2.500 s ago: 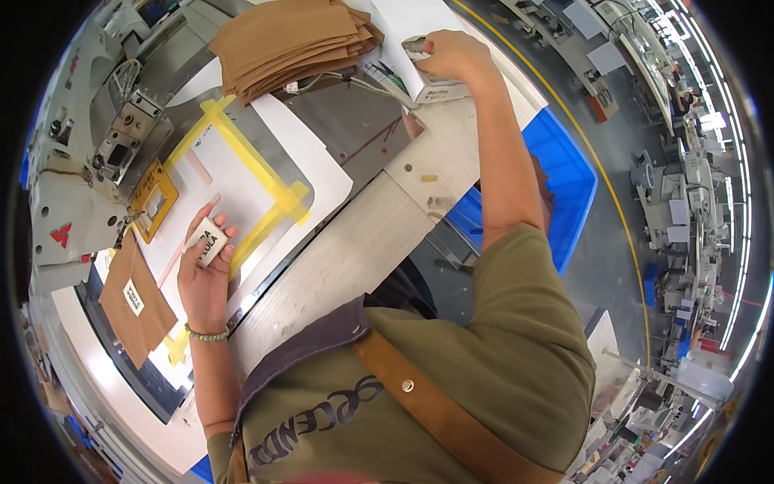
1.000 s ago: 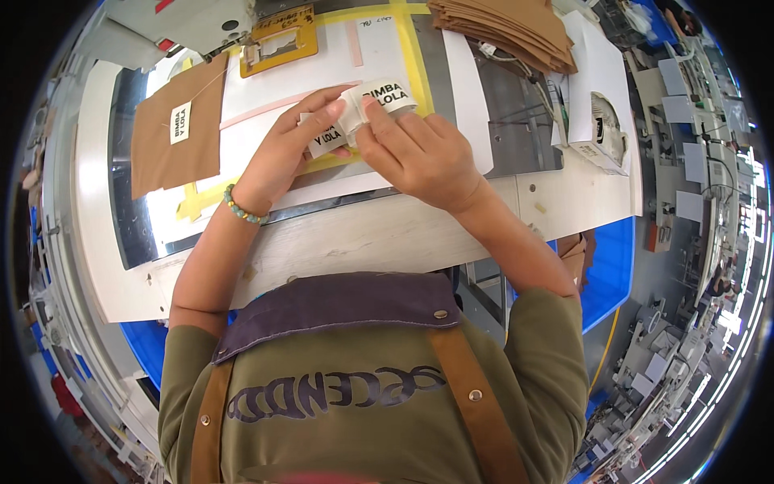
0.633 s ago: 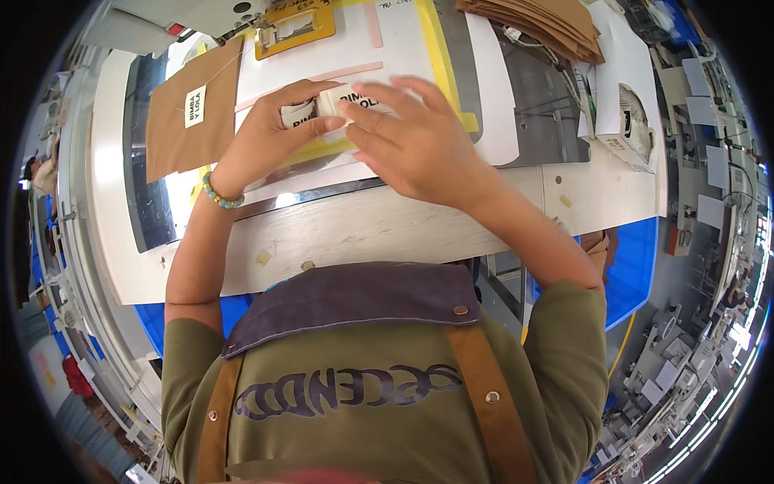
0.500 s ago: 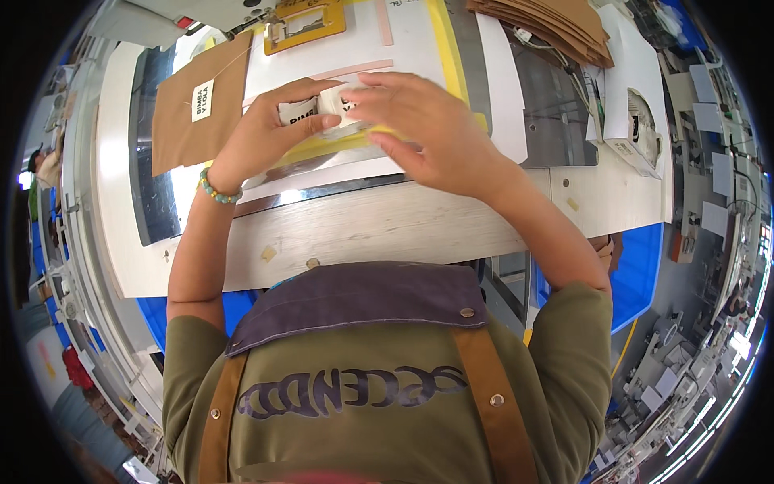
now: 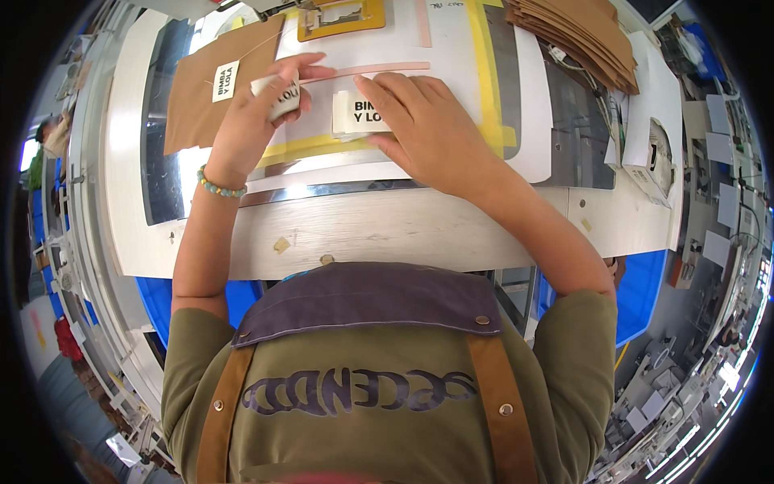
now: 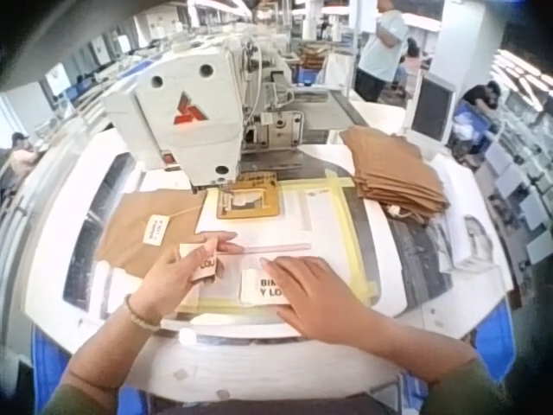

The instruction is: Position and sew brand labels onto leather patches using an industrial sewing machine.

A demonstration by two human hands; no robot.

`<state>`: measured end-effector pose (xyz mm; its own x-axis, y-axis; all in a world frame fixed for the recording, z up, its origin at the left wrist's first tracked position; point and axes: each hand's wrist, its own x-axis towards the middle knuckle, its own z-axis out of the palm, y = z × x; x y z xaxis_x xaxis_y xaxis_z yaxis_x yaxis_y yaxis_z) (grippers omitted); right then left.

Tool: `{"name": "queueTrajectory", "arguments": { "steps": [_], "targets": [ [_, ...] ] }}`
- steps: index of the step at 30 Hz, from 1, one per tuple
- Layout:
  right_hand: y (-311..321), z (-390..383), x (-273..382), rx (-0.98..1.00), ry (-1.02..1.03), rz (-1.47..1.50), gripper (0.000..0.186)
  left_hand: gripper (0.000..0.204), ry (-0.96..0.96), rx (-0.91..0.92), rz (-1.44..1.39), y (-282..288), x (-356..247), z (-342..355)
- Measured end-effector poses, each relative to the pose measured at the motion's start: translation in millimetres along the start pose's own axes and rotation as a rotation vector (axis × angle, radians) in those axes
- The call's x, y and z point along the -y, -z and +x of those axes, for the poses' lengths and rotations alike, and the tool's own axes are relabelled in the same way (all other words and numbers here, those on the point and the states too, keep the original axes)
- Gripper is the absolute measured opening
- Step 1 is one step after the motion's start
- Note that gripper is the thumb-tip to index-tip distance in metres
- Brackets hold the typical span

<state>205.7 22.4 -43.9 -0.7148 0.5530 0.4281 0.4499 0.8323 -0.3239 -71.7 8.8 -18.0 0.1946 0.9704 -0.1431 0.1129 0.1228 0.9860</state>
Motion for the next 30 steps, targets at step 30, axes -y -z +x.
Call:
{"name": "queueTrajectory", "arguments": {
  "steps": [30],
  "targets": [
    [15, 92, 12, -0.315, 0.347, -0.204, 0.017, 0.067, -0.052, 0.471, -1.475, -11, -7, 4]
  ]
}}
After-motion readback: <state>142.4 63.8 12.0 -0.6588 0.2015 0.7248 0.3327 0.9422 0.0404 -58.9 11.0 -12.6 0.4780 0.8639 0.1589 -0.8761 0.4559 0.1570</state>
